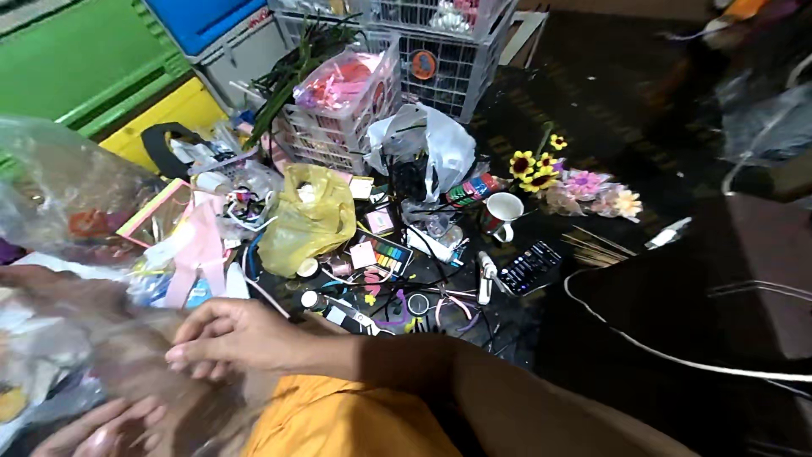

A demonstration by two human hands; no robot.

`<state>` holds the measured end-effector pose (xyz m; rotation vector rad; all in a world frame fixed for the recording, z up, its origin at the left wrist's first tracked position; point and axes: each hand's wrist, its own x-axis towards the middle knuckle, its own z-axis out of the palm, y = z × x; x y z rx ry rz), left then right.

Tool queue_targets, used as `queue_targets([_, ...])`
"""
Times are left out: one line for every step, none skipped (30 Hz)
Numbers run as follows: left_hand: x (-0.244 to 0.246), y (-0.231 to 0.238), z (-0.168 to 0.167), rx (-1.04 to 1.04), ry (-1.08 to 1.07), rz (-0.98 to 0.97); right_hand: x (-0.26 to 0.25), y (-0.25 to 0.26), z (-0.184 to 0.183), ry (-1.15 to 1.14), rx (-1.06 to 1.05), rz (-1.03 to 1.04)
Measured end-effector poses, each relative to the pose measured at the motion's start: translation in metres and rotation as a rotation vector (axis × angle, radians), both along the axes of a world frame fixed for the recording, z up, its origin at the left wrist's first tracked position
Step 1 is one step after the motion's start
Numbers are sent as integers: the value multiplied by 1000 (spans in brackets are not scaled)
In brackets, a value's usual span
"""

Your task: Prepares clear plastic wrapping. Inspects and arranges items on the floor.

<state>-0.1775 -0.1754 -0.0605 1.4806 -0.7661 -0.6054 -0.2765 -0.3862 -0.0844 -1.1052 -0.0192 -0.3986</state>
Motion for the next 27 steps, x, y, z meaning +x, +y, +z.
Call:
queue_targets([-9,-7,-2,-10,21,51,-3,-1,-1,27,-22,20])
queue_targets([-15,-12,-7,-28,25,107,-6,-2,-3,58,-39,60])
queue_targets([-21,-17,-13,-36,6,175,-9,-3,-6,84,-55,102])
queue_targets([-28,-22,-19,-40,-26,251,-13,-5,-10,112,-68,136])
queue_targets([-35,-26,-23,-24,-77,327,-17,-8,-15,138,-70,150])
queue_targets([-42,-27,-25,30,-149,377,-21,-12,-21,161,-70,144])
queue_targets([-50,-23,-25,89,-227,361,-25,-20,-27,196,-88,117])
queue_targets([-60,-15,-22,123,-294,282,-29,-31,-34,246,-126,70])
queue_targets([-71,-6,-15,119,-318,160,-35,-44,-43,301,-166,17])
queue_targets([-83,-1,-5,115,-304,15,-42,-60,-55,358,-200,-39])
queue_targets([-96,-6,8,147,-292,-105,-50,-79,-68,430,-227,-79])
queue_targets([-111,-23,26,230,-316,-107,-60,-99,-80,507,-259,-117])
queue_targets([-128,-46,54,372,-365,-99,-72,-120,-91,592,-281,-155])
queue_targets([-141,-68,79,506,-403,-104,-85,-141,-104,670,-295,-201])
queue_targets([-150,-79,92,585,-423,-112,-99,-162,-117,737,-282,-250])
queue_targets([-153,-80,96,626,-433,-133,-112,-180,-130,810,-245,-310])
queue_targets([-152,-76,95,646,-453,-156,-124,-195,-143,887,-198,-384])
queue_targets([-149,-72,93,666,-477,-171,-133,-208,-154,960,-143,-450])
queue_targets([-145,-70,92,693,-503,-182,-140,-218,-164,1027,-97,-495])
queue_targets([-141,-69,92,705,-532,-187,-146,-225,-173,1081,-66,-525])
queue_targets([-139,-70,93,708,-551,-187,-151,-228,-179,1127,-68,-531])
queue_targets([-138,-71,94,706,-558,-182,-155,-228,-182,1167,-113,-528])
queue_targets([-138,-72,97,699,-545,-172,-157,-229,-183,1213,-203,-520])
queue_targets([-139,-71,97,667,-503,-161,-158,-229,-183,1264,-325,-519])
queue_targets([-139,-69,97,595,-429,-131,-159,-230,-182,1313,-434,-514])
queue_targets([-138,-68,97,485,-331,-69,-159,-231,-182,1344,-523,-518])
queue_targets([-137,-67,94,366,-249,15,-159,-233,-186,1366,-603,-533])
